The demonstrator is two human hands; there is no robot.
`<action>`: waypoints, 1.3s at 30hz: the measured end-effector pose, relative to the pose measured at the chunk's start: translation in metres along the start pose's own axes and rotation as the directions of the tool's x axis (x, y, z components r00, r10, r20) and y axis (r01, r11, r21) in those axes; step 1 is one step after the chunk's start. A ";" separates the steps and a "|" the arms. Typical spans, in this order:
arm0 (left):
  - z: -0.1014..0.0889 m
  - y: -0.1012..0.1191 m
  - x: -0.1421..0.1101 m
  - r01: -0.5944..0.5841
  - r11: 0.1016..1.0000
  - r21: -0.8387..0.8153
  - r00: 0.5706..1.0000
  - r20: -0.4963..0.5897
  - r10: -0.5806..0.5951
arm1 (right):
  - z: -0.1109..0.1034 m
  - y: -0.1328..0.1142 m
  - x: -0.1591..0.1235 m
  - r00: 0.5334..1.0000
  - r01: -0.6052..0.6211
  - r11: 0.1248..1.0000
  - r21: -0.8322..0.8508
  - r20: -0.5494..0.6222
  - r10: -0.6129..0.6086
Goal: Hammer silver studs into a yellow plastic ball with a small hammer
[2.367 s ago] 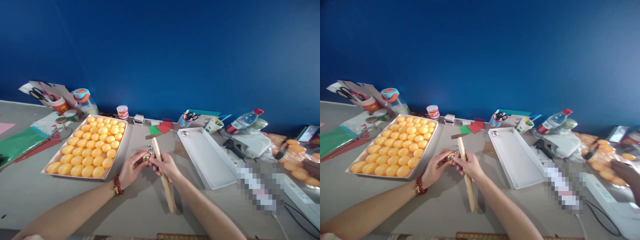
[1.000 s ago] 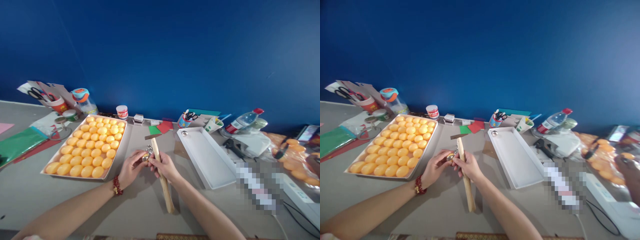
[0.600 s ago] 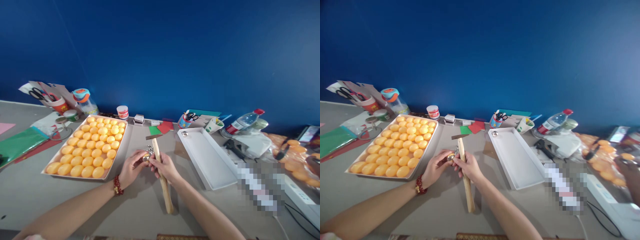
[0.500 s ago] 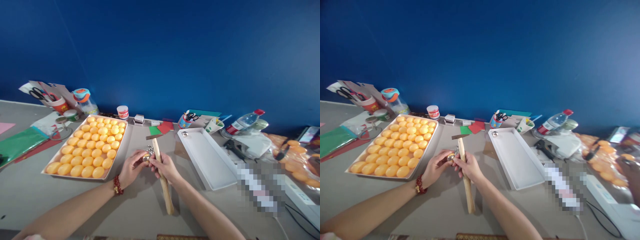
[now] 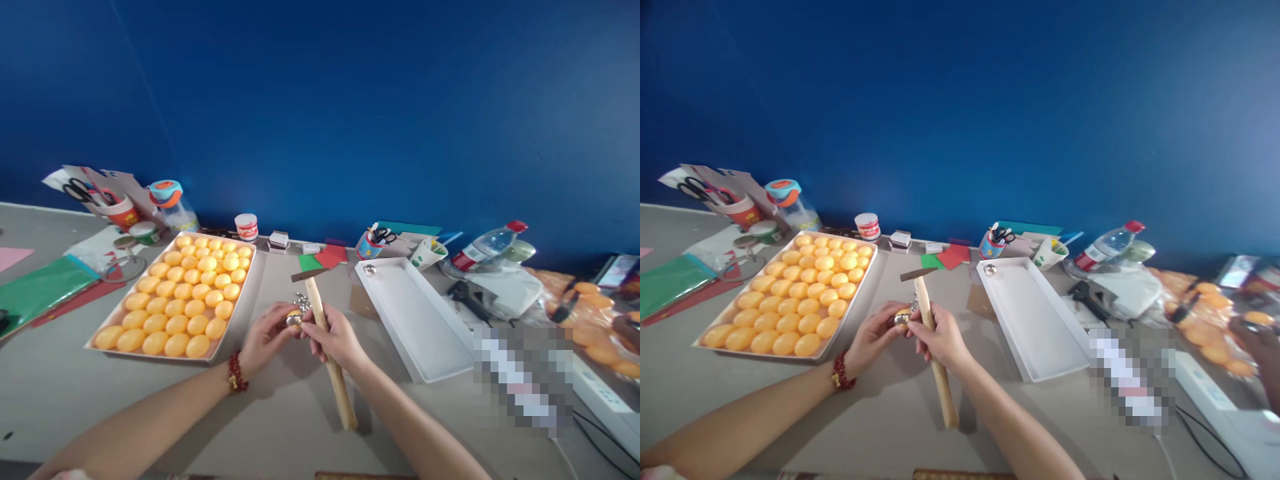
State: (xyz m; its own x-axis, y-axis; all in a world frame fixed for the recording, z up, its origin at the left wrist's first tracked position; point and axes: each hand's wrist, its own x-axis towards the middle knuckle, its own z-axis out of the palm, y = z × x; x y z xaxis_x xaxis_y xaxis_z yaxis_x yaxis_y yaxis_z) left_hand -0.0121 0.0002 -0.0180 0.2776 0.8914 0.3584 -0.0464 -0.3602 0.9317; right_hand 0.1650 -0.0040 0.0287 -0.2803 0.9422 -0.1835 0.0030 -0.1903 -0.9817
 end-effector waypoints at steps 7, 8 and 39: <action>0.002 0.005 0.000 0.040 0.982 -0.184 0.999 0.040 -0.033 | -0.009 -0.002 -0.014 0.998 0.059 0.973 -0.222 -0.018 -0.065; 0.002 0.005 0.000 0.046 0.978 -0.206 0.999 0.038 -0.039 | -0.012 -0.002 -0.017 0.997 0.062 0.962 -0.266 -0.022 -0.070; 0.000 0.004 0.004 0.120 0.943 -0.310 0.974 -0.146 -0.173 | -0.032 0.001 -0.034 0.888 0.372 0.426 -0.825 0.184 -0.421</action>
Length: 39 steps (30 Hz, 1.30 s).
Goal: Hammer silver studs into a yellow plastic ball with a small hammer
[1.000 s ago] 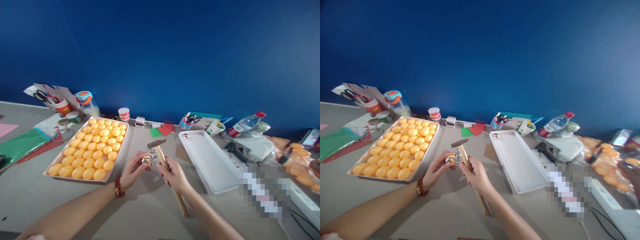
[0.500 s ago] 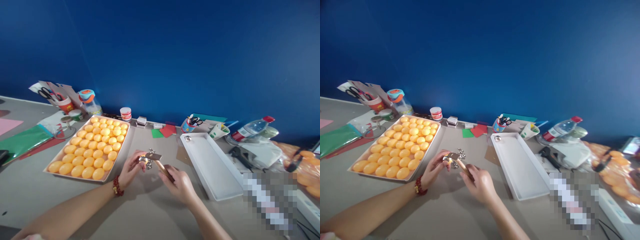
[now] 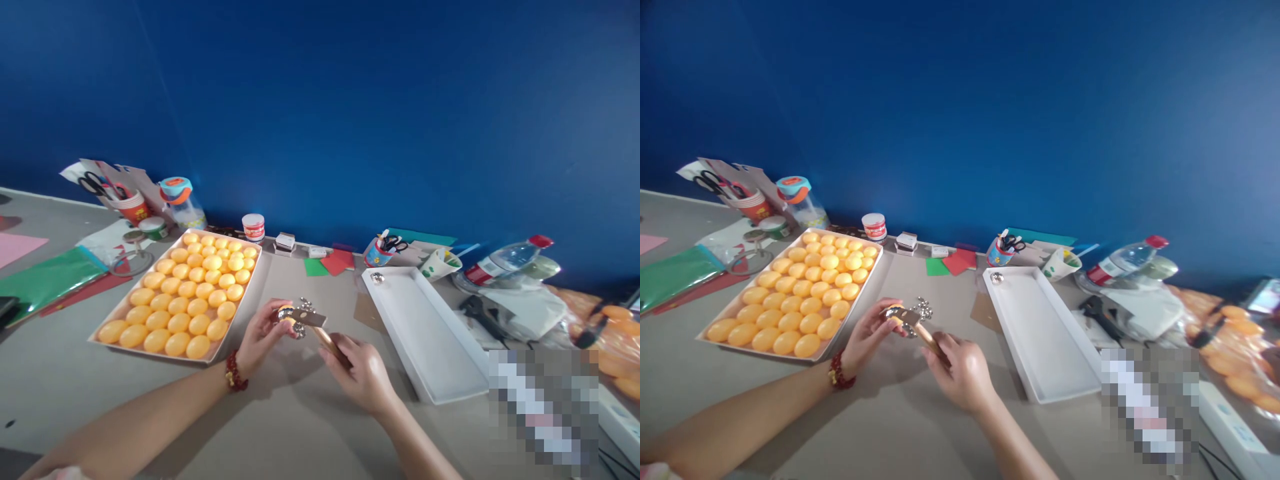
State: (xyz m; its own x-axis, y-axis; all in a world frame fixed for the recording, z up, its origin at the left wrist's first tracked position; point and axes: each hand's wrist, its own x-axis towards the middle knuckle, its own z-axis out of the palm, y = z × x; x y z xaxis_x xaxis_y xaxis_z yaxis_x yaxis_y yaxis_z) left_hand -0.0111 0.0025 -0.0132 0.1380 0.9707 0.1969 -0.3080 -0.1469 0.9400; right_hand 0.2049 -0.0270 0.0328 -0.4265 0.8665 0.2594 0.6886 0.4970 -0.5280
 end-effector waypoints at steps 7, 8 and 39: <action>-0.002 -0.002 0.001 -0.061 0.998 0.016 0.998 0.008 0.061 | -0.002 0.000 -0.001 0.999 0.014 0.999 -0.029 -0.045 -0.015; -0.002 -0.002 0.002 -0.063 0.998 0.017 0.998 0.007 0.063 | -0.002 0.000 -0.001 0.999 0.018 0.999 -0.033 -0.049 -0.020; -0.004 -0.002 0.001 -0.091 0.995 0.031 0.995 0.041 0.089 | 0.001 0.000 0.000 0.992 0.058 0.994 -0.097 -0.103 -0.068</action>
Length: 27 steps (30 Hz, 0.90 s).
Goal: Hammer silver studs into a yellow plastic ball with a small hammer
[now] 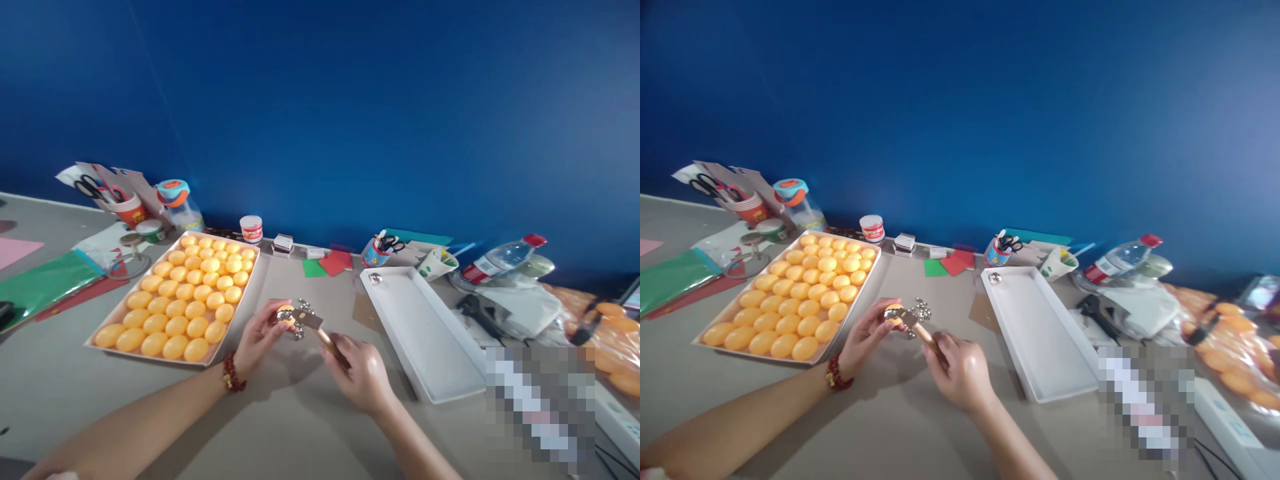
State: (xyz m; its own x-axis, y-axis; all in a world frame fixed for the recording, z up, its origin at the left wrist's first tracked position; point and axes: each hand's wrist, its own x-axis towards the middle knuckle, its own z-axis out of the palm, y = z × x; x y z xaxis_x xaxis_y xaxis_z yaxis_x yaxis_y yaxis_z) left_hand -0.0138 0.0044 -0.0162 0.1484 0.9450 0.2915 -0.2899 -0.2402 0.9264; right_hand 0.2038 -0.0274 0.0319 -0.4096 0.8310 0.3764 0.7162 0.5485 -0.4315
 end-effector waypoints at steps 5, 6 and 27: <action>-0.001 -0.001 0.000 -0.005 0.999 0.033 1.000 -0.001 0.005 | 0.001 0.000 0.000 1.000 0.016 1.000 -0.013 0.025 -0.016; -0.001 -0.001 0.000 -0.007 0.999 0.040 1.000 -0.004 0.008 | 0.001 -0.001 0.000 0.999 0.020 1.000 -0.018 0.030 -0.019; 0.001 0.006 0.001 -0.061 0.992 0.108 0.997 -0.050 0.066 | 0.002 -0.003 0.000 0.999 0.014 0.999 -0.041 0.036 -0.013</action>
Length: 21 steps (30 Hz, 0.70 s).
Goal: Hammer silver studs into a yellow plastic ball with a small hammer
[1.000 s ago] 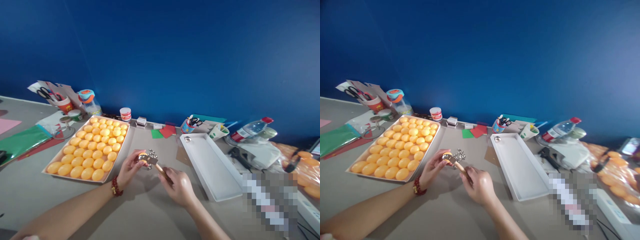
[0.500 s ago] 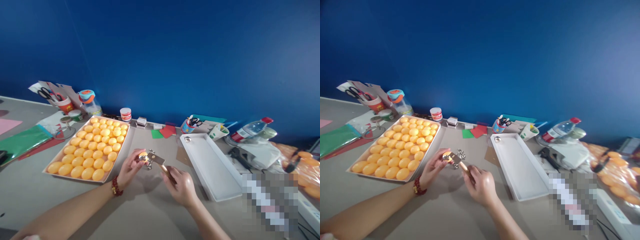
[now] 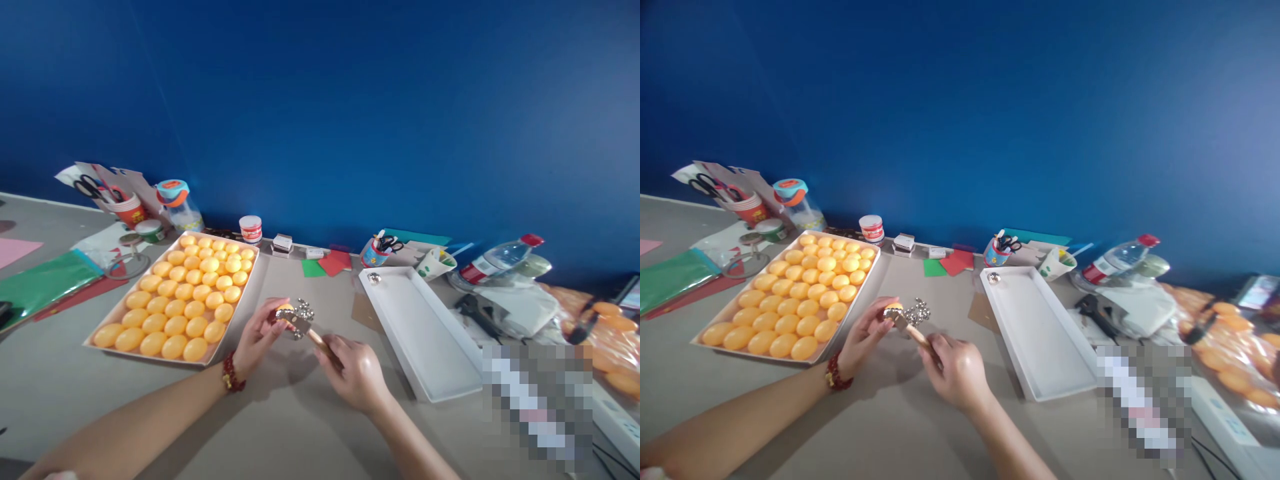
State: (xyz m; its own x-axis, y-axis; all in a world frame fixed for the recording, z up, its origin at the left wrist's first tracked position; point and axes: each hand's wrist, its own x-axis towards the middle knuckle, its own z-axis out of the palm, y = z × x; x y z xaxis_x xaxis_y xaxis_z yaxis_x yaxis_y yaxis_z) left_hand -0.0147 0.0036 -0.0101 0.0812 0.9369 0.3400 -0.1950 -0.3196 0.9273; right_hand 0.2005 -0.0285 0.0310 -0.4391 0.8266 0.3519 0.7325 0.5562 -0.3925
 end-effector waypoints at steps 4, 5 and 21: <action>0.000 0.002 0.001 0.002 1.000 0.023 1.000 -0.018 -0.001 | 0.001 -0.002 0.000 1.000 -0.004 1.000 0.014 -0.006 0.004; 0.000 0.002 0.001 0.003 1.000 0.021 1.000 -0.015 -0.003 | 0.001 -0.002 -0.001 1.000 -0.005 1.000 0.015 -0.006 0.005; -0.004 -0.009 0.000 -0.009 0.992 -0.122 0.999 0.049 0.015 | -0.001 0.008 0.000 0.993 -0.044 0.999 0.003 -0.107 0.044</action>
State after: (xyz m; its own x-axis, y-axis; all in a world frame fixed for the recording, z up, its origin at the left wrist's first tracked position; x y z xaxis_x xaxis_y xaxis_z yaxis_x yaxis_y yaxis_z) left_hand -0.0173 0.0069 -0.0194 0.1259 0.9239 0.3613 -0.3138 -0.3084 0.8980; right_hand 0.2074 -0.0244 0.0285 -0.3485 0.8363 0.4232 0.7496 0.5197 -0.4098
